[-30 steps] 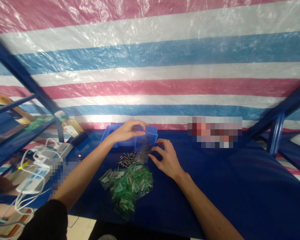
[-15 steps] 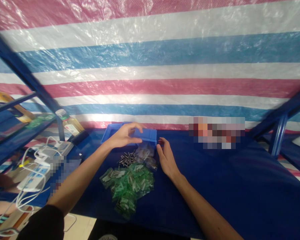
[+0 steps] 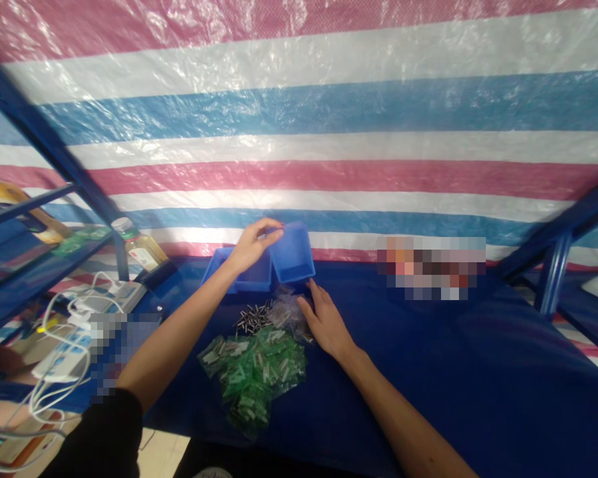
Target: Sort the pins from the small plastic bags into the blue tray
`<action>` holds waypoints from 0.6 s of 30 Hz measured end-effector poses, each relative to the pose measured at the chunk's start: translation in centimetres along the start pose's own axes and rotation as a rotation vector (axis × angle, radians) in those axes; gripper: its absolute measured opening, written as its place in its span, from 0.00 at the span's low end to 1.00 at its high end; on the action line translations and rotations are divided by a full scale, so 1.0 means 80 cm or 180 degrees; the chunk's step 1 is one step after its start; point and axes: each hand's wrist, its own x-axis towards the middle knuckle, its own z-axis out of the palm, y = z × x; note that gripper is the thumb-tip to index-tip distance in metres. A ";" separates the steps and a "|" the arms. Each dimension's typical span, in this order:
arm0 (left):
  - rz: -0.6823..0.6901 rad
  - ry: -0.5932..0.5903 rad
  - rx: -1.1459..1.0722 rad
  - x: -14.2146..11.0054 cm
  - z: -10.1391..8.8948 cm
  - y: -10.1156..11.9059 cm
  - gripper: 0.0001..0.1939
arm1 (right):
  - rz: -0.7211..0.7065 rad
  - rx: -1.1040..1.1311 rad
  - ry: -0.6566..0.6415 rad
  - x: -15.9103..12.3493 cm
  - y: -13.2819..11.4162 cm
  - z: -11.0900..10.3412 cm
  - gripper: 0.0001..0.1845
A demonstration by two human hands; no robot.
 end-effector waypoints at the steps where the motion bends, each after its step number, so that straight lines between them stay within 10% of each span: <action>1: -0.0047 0.0102 0.0148 0.010 0.003 -0.010 0.11 | -0.0128 -0.0123 -0.0062 -0.001 -0.002 0.001 0.33; 18: -0.0570 -0.0120 0.1556 0.059 0.047 -0.094 0.16 | -0.0989 -0.1052 -0.0864 0.002 -0.024 0.000 0.30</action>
